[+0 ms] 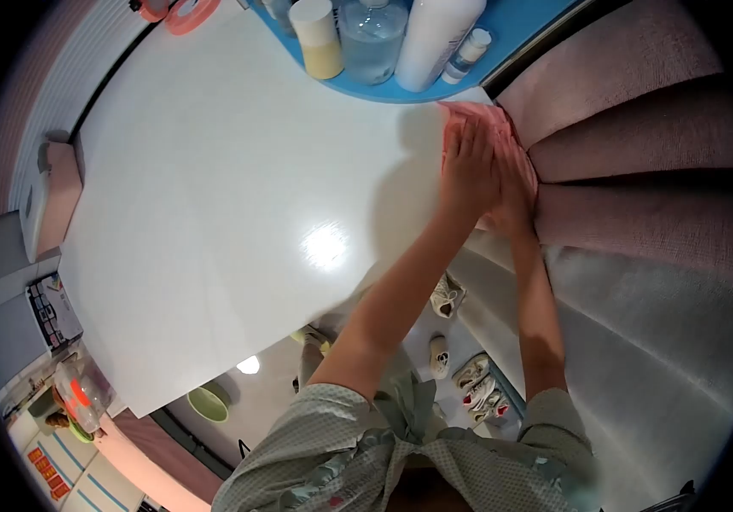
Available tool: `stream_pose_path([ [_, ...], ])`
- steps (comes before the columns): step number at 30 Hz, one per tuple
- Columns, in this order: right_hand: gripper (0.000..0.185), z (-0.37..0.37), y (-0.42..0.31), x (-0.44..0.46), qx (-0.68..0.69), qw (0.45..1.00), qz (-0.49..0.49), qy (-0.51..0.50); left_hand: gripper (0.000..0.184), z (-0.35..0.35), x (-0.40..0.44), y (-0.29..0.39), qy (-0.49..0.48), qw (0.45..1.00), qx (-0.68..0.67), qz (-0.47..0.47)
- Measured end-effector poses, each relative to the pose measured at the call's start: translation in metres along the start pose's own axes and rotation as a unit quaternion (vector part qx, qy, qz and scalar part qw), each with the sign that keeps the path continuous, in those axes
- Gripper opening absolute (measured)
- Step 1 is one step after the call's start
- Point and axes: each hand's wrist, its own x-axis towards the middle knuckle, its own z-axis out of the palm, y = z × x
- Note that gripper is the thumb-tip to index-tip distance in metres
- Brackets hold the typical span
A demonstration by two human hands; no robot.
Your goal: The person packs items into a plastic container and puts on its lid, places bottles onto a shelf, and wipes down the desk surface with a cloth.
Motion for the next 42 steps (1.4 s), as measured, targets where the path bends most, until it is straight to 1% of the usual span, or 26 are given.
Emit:
stream_pose_path([
  [2, 0.056, 0.015, 0.005, -0.016, -0.034, 0.999, -0.003, -0.007, 0.051, -0.006, -0.013, -0.003, 0.004, 1.000, 0.000, 0.006],
  [4, 0.054, 0.023, -0.018, -0.029, -0.048, 0.997, 0.017, -0.052, 0.051, -0.017, -0.028, -0.007, 0.009, 1.000, 0.005, 0.021],
  [5, 0.053, 0.027, -0.031, -0.037, -0.054, 0.995, 0.025, -0.074, 0.051, -0.025, -0.039, -0.009, 0.004, 1.000, 0.008, 0.015],
  [8, 0.050, 0.022, -0.077, -0.045, 0.031, 0.997, -0.059, 0.046, 0.050, -0.062, -0.076, -0.021, -0.003, 1.000, 0.013, -0.013],
  [11, 0.050, 0.026, -0.139, -0.057, 0.026, 0.998, -0.049, 0.016, 0.050, -0.104, -0.117, -0.042, -0.009, 0.999, 0.018, -0.047],
  [14, 0.052, 0.040, -0.193, -0.070, 0.081, 0.994, -0.070, 0.017, 0.052, -0.143, -0.160, -0.065, -0.022, 0.996, 0.036, -0.077],
  [17, 0.053, 0.060, -0.247, -0.094, 0.056, 0.995, -0.070, -0.033, 0.053, -0.186, -0.202, -0.088, -0.049, 0.991, 0.055, -0.115],
  [22, 0.048, 0.092, -0.328, -0.122, 0.072, 0.987, -0.129, -0.060, 0.054, -0.266, -0.265, -0.119, -0.065, 0.980, 0.053, -0.179],
  [26, 0.045, 0.111, -0.391, -0.137, 0.095, 0.974, -0.189, -0.080, 0.054, -0.312, -0.317, -0.146, -0.040, 0.970, 0.067, -0.232],
  [29, 0.046, 0.127, -0.439, -0.153, 0.064, 0.964, -0.239, -0.100, 0.054, -0.346, -0.355, -0.161, 0.007, 0.958, 0.087, -0.275],
  [33, 0.046, 0.141, -0.513, -0.168, 0.092, 0.946, -0.289, -0.116, 0.052, -0.393, -0.410, -0.186, 0.051, 0.936, 0.128, -0.325],
  [35, 0.045, 0.146, -0.545, -0.177, 0.078, 0.937, -0.313, -0.133, 0.052, -0.412, -0.435, -0.197, 0.060, 0.925, 0.130, -0.351],
  [38, 0.046, 0.165, -0.592, -0.193, 0.090, 0.924, -0.335, -0.158, 0.052, -0.445, -0.470, -0.216, 0.083, 0.912, 0.148, -0.374],
  [41, 0.048, 0.180, -0.633, -0.204, 0.093, 0.907, -0.365, -0.188, 0.053, -0.470, -0.503, -0.236, 0.086, 0.896, 0.175, -0.398],
  [42, 0.051, 0.181, -0.647, -0.206, 0.076, 0.896, -0.388, -0.204, 0.053, -0.479, -0.514, -0.243, 0.100, 0.894, 0.178, -0.398],
])
